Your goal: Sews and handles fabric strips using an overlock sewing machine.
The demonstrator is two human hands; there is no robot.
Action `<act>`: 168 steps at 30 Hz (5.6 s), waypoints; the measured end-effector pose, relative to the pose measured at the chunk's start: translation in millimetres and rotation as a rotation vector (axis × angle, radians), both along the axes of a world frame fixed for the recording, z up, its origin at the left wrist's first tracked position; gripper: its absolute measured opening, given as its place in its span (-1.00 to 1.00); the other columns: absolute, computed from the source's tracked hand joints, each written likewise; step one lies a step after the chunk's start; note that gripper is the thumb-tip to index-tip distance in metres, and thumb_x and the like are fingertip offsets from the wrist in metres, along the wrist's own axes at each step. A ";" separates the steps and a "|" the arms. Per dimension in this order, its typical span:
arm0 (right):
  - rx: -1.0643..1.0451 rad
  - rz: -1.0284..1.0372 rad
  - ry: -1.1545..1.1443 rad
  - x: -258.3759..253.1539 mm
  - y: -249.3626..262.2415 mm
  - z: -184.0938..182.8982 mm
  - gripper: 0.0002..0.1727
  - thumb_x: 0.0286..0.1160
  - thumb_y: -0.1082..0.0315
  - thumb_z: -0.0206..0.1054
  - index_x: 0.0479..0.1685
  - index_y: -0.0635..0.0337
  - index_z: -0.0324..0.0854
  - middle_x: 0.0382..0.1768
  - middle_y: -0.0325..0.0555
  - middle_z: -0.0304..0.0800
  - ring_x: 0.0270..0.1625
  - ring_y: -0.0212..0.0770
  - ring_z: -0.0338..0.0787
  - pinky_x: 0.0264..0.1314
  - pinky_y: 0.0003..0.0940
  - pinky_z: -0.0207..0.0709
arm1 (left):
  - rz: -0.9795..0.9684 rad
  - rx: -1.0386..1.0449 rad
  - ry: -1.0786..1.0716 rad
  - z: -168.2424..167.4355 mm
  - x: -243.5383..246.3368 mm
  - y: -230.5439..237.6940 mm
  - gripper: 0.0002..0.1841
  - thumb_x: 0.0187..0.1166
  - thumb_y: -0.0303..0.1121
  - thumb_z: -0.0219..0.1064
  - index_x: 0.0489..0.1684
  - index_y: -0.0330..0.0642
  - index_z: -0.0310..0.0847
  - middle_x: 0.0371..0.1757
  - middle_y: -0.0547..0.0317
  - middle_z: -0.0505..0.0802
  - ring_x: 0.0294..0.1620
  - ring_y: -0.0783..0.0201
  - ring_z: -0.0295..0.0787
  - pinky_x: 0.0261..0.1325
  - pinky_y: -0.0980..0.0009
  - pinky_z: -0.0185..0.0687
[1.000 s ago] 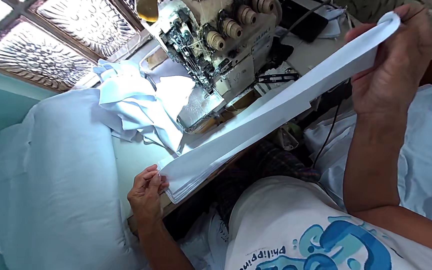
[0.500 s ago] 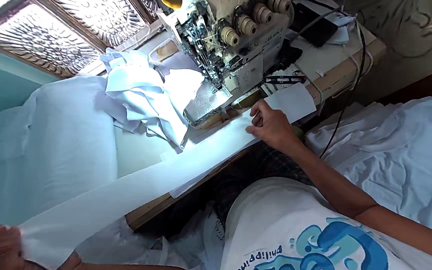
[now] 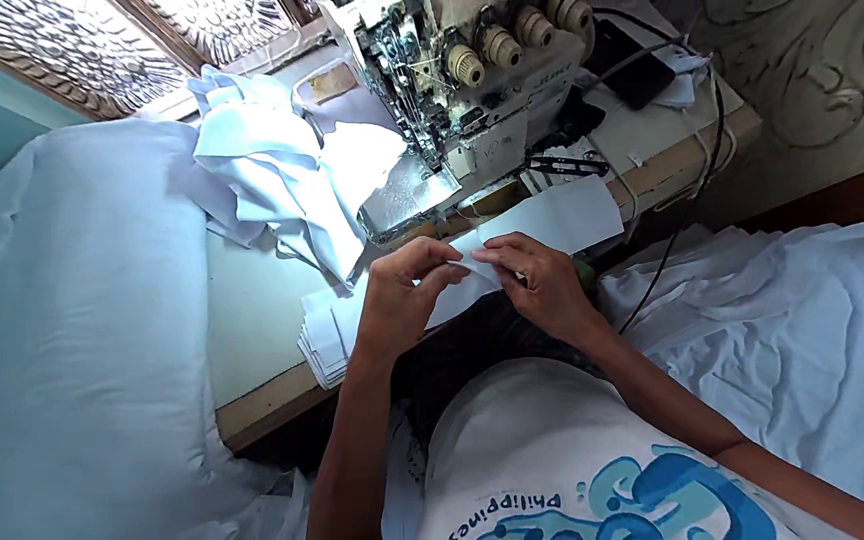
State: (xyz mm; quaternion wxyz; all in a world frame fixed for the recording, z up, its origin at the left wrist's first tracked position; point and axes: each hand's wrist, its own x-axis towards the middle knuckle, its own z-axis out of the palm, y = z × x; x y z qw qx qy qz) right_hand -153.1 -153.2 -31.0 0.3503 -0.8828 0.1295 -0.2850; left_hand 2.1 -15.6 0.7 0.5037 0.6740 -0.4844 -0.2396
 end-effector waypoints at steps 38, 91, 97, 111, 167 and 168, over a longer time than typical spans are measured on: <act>0.078 -0.056 -0.162 34.6 19.6 38.4 -0.91 0.33 0.54 0.50 -0.34 0.25 0.69 -0.36 -0.09 0.79 -0.32 -0.28 0.80 -0.30 -0.41 0.68 | 0.298 -0.353 0.167 6.0 35.8 -11.2 -0.76 0.45 -0.64 0.28 -0.07 -0.07 0.55 -0.24 0.51 0.80 -0.22 0.58 0.76 -0.09 0.58 0.72; -0.278 -0.371 0.191 7.2 -23.2 8.0 -0.77 0.55 0.47 0.28 0.00 0.26 0.83 -0.22 0.18 0.80 -0.19 0.20 0.84 -0.06 0.13 0.65 | 0.629 0.359 -0.707 -3.7 109.1 -59.6 -0.52 0.74 -0.27 0.03 0.51 -0.36 0.54 0.56 -0.34 0.60 0.63 -0.23 0.47 0.62 -0.15 0.26; -0.107 -0.682 0.380 -43.1 -79.5 -12.9 -0.67 0.63 0.31 0.30 0.21 0.31 0.75 0.19 0.38 0.74 0.17 0.45 0.75 0.14 0.42 0.51 | 0.717 0.382 -0.771 -8.3 143.1 -47.1 -0.28 0.71 -0.10 0.15 0.81 -0.30 0.15 0.88 -0.42 -0.08 0.88 -0.39 -0.20 0.83 -0.16 -0.16; -0.065 -0.709 0.413 -38.4 -108.2 -20.0 -0.80 0.52 0.40 0.29 -0.21 0.38 0.78 -0.19 0.28 0.82 -0.08 0.30 0.82 0.14 0.33 0.46 | 0.410 0.259 -0.592 8.1 119.3 41.4 -0.67 0.67 -0.44 0.26 0.30 -0.43 0.65 0.45 -0.33 0.67 0.46 -0.09 0.63 0.43 0.00 0.56; 0.015 -0.029 -0.086 9.3 -1.0 7.7 -0.73 0.41 0.65 0.33 -0.05 0.24 0.88 0.00 0.05 0.88 -0.06 -0.09 0.89 -0.06 -0.23 0.75 | 0.006 -0.008 0.081 0.3 6.6 0.6 -0.74 0.41 -0.75 0.29 0.00 -0.38 0.73 -0.12 0.27 0.85 -0.25 0.57 0.79 -0.08 0.58 0.77; -0.004 -0.018 -0.091 10.3 -0.2 6.8 -0.69 0.42 0.65 0.31 0.02 0.24 0.87 0.05 0.08 0.86 -0.07 -0.06 0.88 -0.09 -0.21 0.75 | 0.026 -0.028 0.058 0.8 7.1 -0.9 -0.76 0.41 -0.73 0.31 -0.04 -0.37 0.74 -0.12 0.27 0.85 -0.25 0.56 0.80 -0.08 0.58 0.78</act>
